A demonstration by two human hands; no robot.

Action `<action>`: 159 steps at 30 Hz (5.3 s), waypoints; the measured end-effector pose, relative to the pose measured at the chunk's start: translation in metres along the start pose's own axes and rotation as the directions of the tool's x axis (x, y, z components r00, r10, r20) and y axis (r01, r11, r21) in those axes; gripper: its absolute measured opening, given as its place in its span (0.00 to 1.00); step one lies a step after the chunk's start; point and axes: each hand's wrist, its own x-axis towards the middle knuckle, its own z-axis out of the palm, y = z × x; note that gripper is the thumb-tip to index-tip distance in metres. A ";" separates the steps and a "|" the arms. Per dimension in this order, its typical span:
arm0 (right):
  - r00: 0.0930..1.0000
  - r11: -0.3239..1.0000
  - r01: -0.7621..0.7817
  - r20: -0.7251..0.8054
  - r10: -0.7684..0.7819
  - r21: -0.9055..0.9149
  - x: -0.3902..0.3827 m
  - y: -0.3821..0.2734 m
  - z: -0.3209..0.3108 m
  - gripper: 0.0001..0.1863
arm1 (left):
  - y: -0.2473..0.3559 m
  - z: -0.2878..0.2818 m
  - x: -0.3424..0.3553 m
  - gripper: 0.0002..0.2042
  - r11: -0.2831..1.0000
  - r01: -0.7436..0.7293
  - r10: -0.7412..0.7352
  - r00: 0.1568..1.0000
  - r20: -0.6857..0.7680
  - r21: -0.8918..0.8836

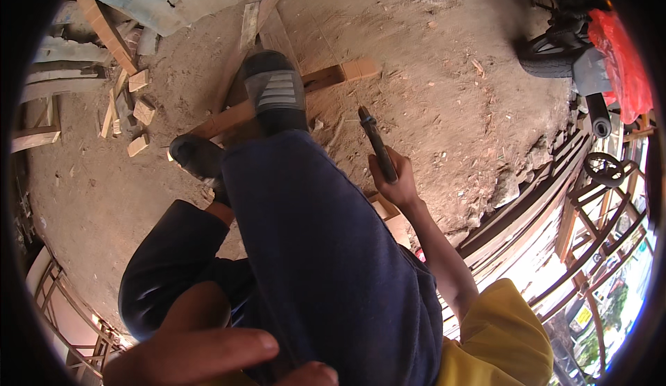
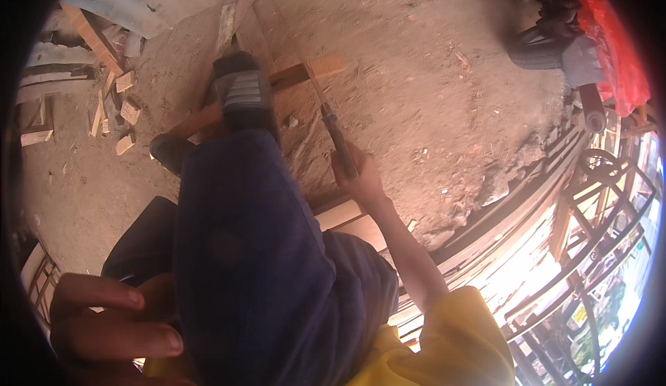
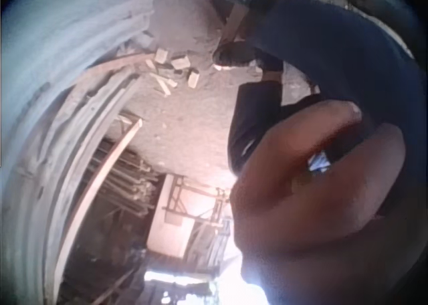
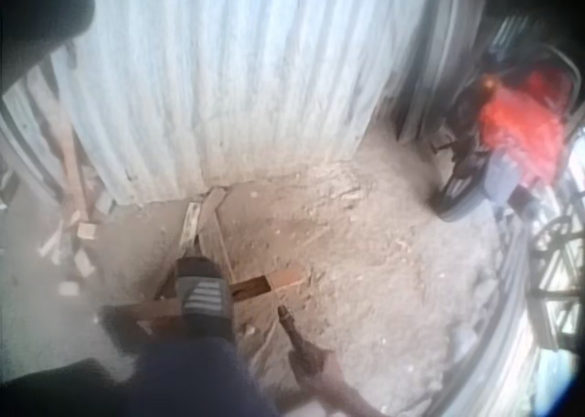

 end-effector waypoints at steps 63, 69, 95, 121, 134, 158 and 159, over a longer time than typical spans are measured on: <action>0.998 0.992 -0.006 -0.060 0.014 0.127 -0.043 0.014 -0.005 0.07 | 0.013 0.016 -0.004 0.06 0.748 0.172 -0.042 0.976 0.213 -0.642; 0.995 0.984 0.049 -0.097 -0.033 0.170 -0.025 0.031 0.000 0.08 | 0.014 0.021 -0.020 0.06 0.784 0.110 -0.014 0.987 0.160 -0.611; 0.982 0.989 0.139 -0.134 -0.130 0.059 0.041 0.001 0.027 0.09 | 0.019 0.034 -0.014 0.04 0.809 0.080 -0.060 0.997 0.053 -0.582; 0.997 0.997 -0.003 -0.076 0.009 0.075 -0.074 0.038 -0.001 0.06 | 0.007 0.039 -0.021 0.14 0.875 -0.150 0.130 0.989 -0.075 -0.460; 0.995 0.974 0.012 -0.104 0.012 0.227 0.026 -0.001 0.007 0.11 | 0.006 0.041 -0.018 0.10 0.885 -0.157 0.150 0.987 -0.050 -0.439; 0.997 0.995 -0.053 -0.047 0.057 0.085 -0.083 0.032 -0.009 0.04 | 0.006 0.037 -0.022 0.11 0.856 -0.135 0.127 0.991 -0.050 -0.499; 0.997 0.995 -0.074 -0.015 0.075 0.067 -0.083 0.031 -0.010 0.03 | 0.006 0.037 -0.023 0.12 0.857 -0.139 0.129 0.990 -0.054 -0.496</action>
